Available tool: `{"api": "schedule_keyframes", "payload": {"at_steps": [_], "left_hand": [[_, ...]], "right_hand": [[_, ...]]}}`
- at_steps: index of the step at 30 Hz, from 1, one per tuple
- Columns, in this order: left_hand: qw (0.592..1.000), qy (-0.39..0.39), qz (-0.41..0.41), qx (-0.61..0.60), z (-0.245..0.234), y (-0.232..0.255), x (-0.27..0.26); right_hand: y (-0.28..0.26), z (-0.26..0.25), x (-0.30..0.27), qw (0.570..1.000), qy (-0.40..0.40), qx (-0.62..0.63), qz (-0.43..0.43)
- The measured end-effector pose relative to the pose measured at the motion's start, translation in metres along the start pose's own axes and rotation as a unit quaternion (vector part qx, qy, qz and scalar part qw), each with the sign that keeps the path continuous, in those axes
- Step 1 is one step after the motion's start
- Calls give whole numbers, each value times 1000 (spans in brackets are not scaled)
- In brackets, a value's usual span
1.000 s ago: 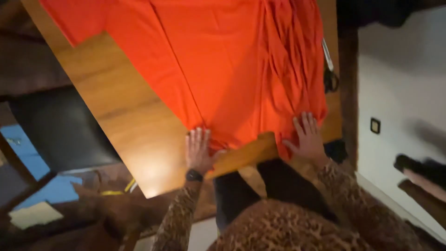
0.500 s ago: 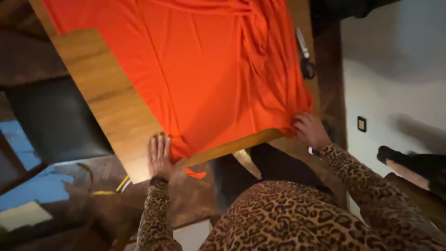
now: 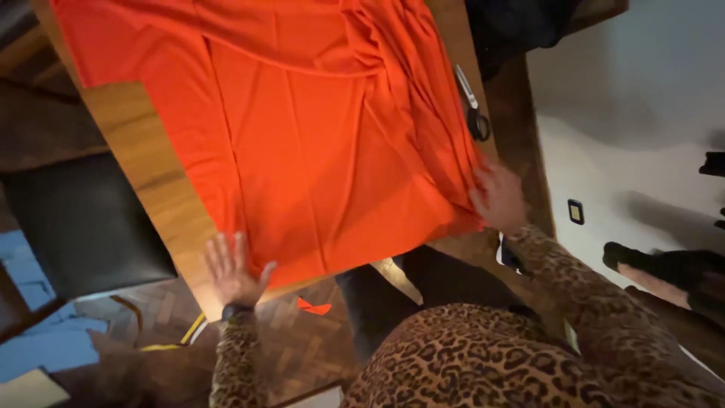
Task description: Cutting orange fabric along a paper pattern and preparing the pieces on a table.
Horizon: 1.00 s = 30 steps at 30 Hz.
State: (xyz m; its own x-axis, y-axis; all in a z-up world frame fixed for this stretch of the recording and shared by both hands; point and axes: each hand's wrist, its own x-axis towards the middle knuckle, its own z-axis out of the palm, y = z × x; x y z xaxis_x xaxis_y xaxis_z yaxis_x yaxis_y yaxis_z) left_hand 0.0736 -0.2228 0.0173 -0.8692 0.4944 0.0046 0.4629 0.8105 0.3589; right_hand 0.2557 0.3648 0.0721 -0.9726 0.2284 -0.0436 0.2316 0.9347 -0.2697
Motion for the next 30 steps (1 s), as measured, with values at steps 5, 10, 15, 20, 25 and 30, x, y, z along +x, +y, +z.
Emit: {"api": "schedule_keyframes", "payload": {"at_steps": [5, 10, 15, 20, 25, 30], "left_hand": [[1000, -22, -8, -18, 30, 11, 79], [997, 7, -75, -6, 31, -7, 81], [991, 22, -133, 7, 19, -14, 36], [985, 147, -91, -7, 6, 7, 114], [987, 157, -9, 31, -6, -32, 291], [998, 30, 61, -4, 42, -134, 450]], "right_hand": [[-64, 46, 53, 999, -32, -17, -27], [-65, 77, 86, 998, 20, -24, -61], [-62, 54, 96, 996, -31, 31, -74], [-73, 24, 115, 1000, 8, -7, 16], [-87, 32, 261, 990, 136, 16, -31], [-73, 102, 411, 994, 50, -26, -97]]}}
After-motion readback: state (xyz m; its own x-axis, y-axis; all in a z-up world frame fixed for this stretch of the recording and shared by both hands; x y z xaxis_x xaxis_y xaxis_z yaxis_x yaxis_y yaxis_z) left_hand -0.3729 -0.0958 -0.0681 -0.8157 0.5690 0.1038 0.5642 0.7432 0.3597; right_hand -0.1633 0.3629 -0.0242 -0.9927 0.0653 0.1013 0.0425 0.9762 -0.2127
